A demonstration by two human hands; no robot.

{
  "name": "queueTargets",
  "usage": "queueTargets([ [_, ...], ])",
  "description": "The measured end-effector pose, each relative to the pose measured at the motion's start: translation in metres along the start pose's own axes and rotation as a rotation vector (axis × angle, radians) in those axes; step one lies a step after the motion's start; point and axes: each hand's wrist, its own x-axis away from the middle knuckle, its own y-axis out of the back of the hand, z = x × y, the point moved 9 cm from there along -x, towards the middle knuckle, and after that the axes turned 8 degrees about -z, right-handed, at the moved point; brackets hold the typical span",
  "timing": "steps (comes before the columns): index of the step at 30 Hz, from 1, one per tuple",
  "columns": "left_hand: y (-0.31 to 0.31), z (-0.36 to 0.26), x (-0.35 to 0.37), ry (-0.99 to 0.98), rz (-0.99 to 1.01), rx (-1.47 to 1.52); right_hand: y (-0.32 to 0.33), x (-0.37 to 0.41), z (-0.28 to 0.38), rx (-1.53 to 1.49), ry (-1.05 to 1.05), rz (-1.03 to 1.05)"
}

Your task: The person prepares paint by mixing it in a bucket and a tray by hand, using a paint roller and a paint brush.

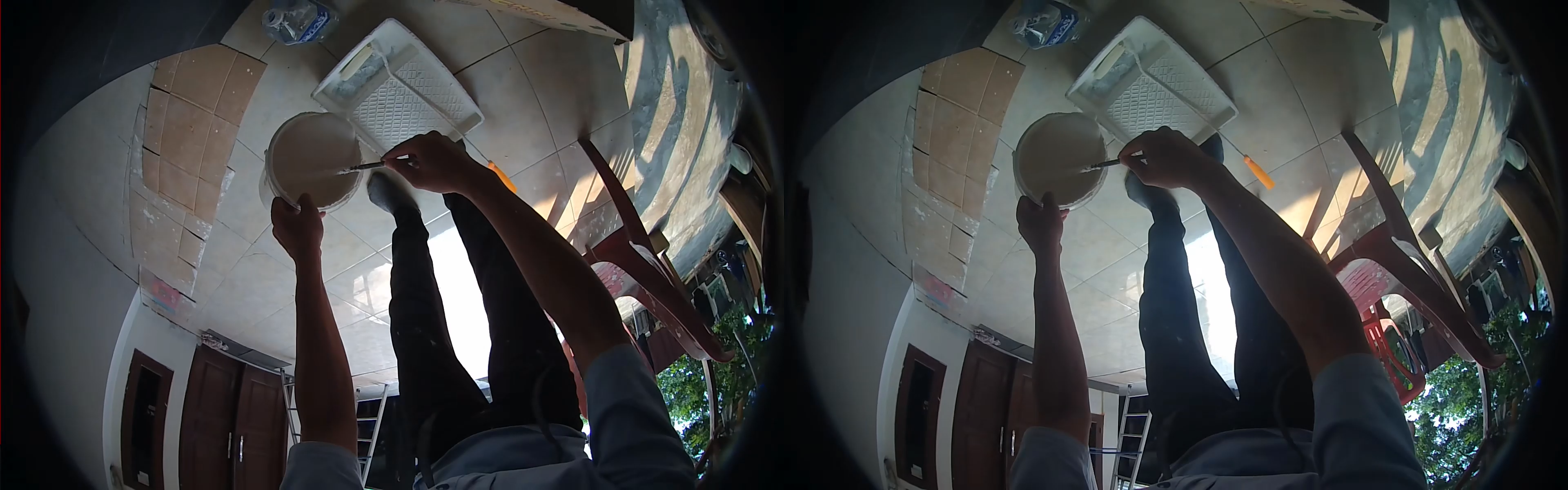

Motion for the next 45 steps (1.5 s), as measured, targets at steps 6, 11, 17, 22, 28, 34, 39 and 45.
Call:
queueTargets([
  [6,0.002,-0.004,0.002,0.007,0.009,-0.01,0.002,0.0,-0.002,0.008,-0.025,0.025],
  [11,0.001,-0.006,0.003,0.013,0.007,0.011,0.01,0.001,0.003,-0.003,0.026,-0.027],
  [17,-0.001,-0.007,0.002,0.0,0.046,0.021,0.011,0.004,-0.001,-0.011,-0.027,0.017],
  [22,0.0,-0.008,0.003,0.027,0.053,0.109,0.014,0.005,0.0,0.01,-0.012,0.003],
  [28,0.0,-0.009,0.004,0.025,0.065,0.091,0.02,0.004,0.005,0.049,-0.023,0.023],
  [34,0.002,-0.005,0.007,0.058,0.082,0.153,0.021,0.007,0.007,0.047,-0.031,0.041],
  [39,0.003,-0.004,0.01,0.068,0.09,0.185,0.024,0.01,0.006,0.062,-0.033,0.048],
  [45,0.0,0.007,0.012,0.116,0.12,0.238,0.026,0.014,0.007,0.068,-0.041,0.06],
])
